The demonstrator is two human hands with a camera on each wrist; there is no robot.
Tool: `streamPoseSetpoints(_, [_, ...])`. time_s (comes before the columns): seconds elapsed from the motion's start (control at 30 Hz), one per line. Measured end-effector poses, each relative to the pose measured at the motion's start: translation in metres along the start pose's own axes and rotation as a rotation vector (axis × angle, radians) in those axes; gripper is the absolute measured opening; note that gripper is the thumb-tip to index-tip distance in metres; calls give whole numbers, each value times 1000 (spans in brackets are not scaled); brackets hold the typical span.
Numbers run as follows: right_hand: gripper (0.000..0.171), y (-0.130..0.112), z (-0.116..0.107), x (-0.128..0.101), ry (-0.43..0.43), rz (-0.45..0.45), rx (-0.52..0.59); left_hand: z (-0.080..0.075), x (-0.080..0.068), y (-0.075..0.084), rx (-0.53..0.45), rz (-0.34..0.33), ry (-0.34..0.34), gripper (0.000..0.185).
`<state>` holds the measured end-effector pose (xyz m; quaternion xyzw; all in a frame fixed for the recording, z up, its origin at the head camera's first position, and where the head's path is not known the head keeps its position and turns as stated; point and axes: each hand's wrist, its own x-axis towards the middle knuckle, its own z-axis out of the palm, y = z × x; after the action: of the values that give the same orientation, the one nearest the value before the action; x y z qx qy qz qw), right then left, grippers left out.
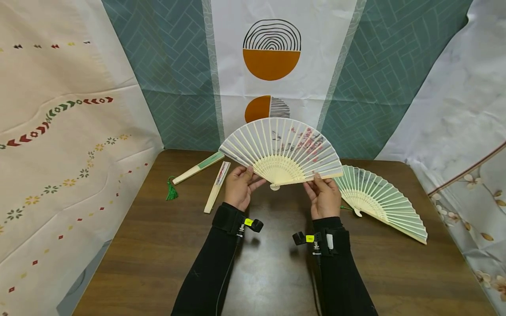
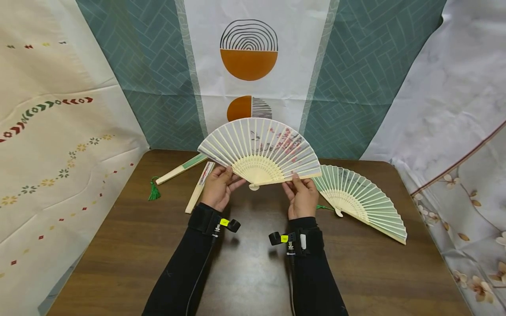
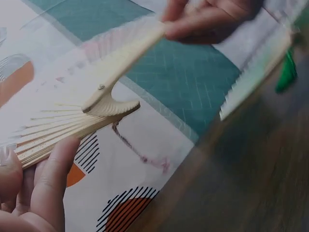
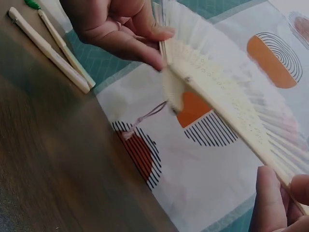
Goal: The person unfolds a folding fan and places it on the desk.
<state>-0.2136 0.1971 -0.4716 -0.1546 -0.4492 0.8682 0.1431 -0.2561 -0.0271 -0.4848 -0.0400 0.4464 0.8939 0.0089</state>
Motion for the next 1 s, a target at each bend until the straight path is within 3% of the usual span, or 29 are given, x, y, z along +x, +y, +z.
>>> streamPoseSetpoints(0.33, [6,2,1,-2,41,19,89,4,-1,-1,-114,20,23,18])
streamPoseSetpoints(0.6, [3,10,0,-5,115,22,171,12,-3,-9,-186,27,89,22])
streamPoseSetpoints(1.0, [4,15,-12,-14,144,43,217,19,-13,-23,-177,27,110,20])
